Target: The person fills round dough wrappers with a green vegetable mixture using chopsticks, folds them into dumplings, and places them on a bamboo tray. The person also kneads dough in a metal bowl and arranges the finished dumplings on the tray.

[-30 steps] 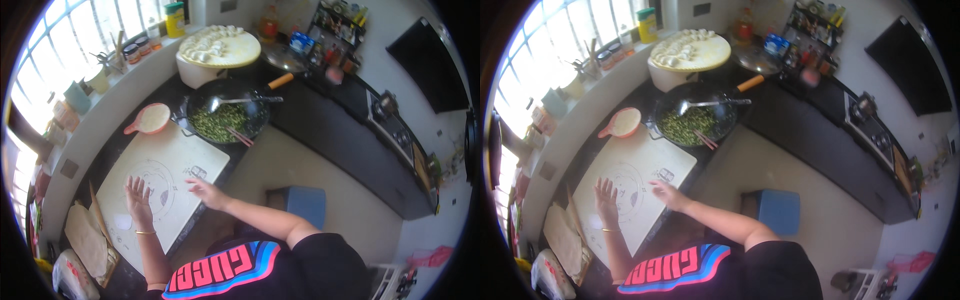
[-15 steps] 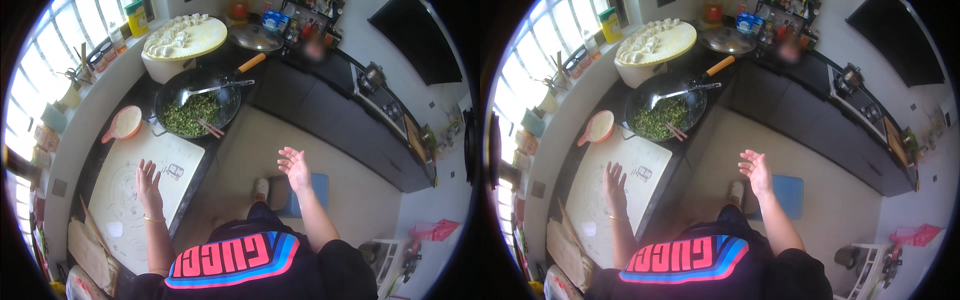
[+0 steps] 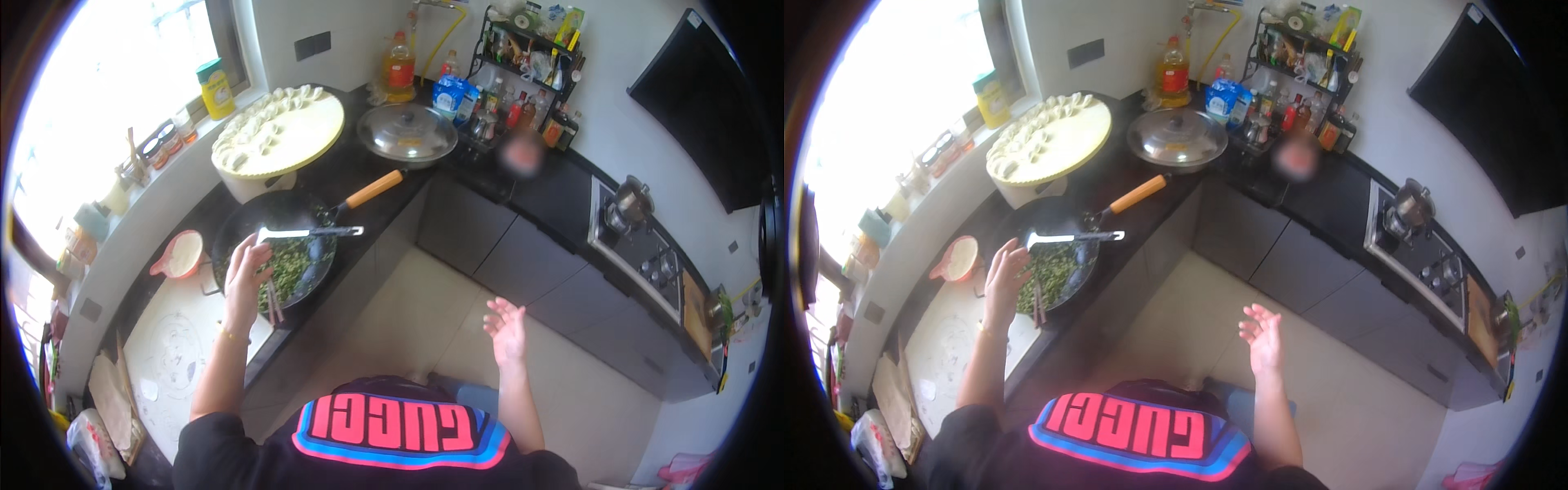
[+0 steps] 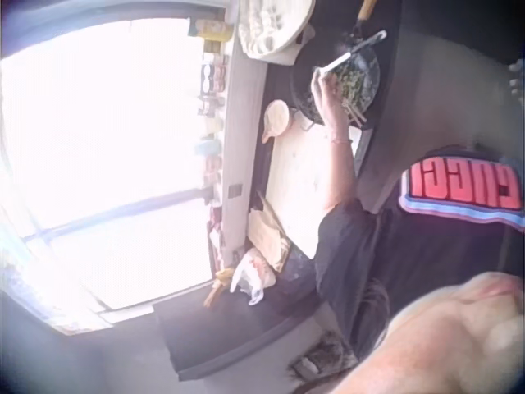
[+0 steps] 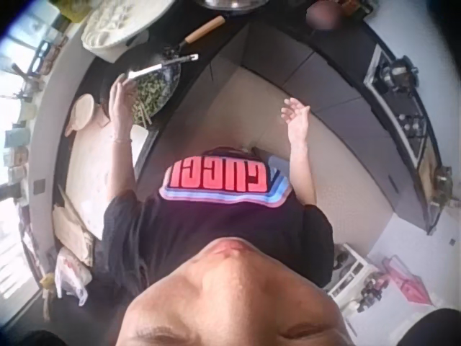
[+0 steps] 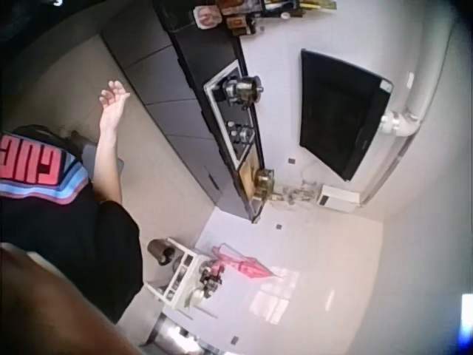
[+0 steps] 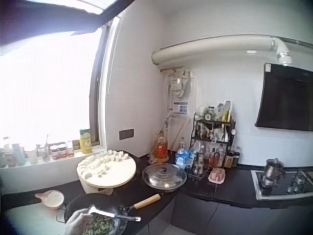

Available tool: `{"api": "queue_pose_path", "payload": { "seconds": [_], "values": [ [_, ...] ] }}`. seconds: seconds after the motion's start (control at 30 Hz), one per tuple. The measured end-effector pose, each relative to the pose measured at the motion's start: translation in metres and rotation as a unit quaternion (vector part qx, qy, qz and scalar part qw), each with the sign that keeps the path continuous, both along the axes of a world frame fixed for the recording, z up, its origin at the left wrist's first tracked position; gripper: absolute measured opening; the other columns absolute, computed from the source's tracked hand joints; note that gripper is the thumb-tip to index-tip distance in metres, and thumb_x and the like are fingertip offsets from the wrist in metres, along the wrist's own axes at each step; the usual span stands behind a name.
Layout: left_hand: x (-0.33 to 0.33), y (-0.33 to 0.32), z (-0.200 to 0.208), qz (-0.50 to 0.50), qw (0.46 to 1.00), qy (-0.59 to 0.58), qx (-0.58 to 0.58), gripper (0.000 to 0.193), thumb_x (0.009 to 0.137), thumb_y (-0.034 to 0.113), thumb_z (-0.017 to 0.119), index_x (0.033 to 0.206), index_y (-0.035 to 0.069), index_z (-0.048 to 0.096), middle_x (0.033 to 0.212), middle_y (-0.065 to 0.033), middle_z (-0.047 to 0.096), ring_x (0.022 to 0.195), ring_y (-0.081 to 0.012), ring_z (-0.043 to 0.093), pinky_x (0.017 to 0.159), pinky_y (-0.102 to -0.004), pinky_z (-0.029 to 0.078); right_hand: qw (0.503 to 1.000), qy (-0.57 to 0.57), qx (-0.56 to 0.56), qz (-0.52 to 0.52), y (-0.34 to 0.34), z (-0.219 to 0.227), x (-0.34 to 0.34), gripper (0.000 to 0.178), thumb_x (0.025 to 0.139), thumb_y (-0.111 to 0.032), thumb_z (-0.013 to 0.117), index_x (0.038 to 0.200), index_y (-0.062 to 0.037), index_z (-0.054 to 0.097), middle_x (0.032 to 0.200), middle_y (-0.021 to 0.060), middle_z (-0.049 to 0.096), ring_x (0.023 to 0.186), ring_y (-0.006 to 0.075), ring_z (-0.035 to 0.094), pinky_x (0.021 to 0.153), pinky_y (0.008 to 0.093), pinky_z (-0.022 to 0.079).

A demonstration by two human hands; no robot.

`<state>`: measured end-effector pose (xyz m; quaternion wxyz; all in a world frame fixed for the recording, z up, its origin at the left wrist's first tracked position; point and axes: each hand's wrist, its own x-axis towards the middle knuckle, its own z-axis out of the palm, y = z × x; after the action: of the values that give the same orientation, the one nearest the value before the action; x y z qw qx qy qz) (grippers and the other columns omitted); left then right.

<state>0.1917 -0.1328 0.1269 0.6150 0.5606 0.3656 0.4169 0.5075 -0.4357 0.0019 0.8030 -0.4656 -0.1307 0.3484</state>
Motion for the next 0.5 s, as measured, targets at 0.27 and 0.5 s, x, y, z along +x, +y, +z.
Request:
{"api": "queue_pose_path", "payload": {
  "seconds": [0.27, 0.5],
  "values": [
    [0.265, 0.057, 0.007, -0.161, 0.982, 0.075, 0.069, 0.045, 0.091, 0.033, 0.045, 0.127, 0.008, 0.039, 0.121, -0.0109, 0.046, 0.113, -0.0199, 0.045, 0.090, -0.0327, 0.039, 0.991, 0.026, -0.073, -0.108, -0.059, -0.014, 0.161, 0.052, 0.091, -0.049, 0.033, 0.114, -0.0044, 0.047, 0.110, 0.0104, 0.053, 0.084, 0.0168, 0.053, 0.072, 0.0295, 0.044],
    [0.483, 0.213, -0.024, -0.186, 0.895, 0.276, 0.296, 0.049, 0.083, 0.033, 0.056, 0.121, 0.005, 0.042, 0.116, -0.0210, 0.046, 0.100, -0.0272, 0.053, 0.087, -0.0344, 0.043, 0.992, 0.050, -0.062, -0.093, 0.028, -0.028, 0.268, 0.052, 0.091, -0.048, 0.034, 0.115, -0.0034, 0.046, 0.109, 0.0111, 0.053, 0.085, 0.0168, 0.053, 0.072, 0.0303, 0.044]
  ]
}}
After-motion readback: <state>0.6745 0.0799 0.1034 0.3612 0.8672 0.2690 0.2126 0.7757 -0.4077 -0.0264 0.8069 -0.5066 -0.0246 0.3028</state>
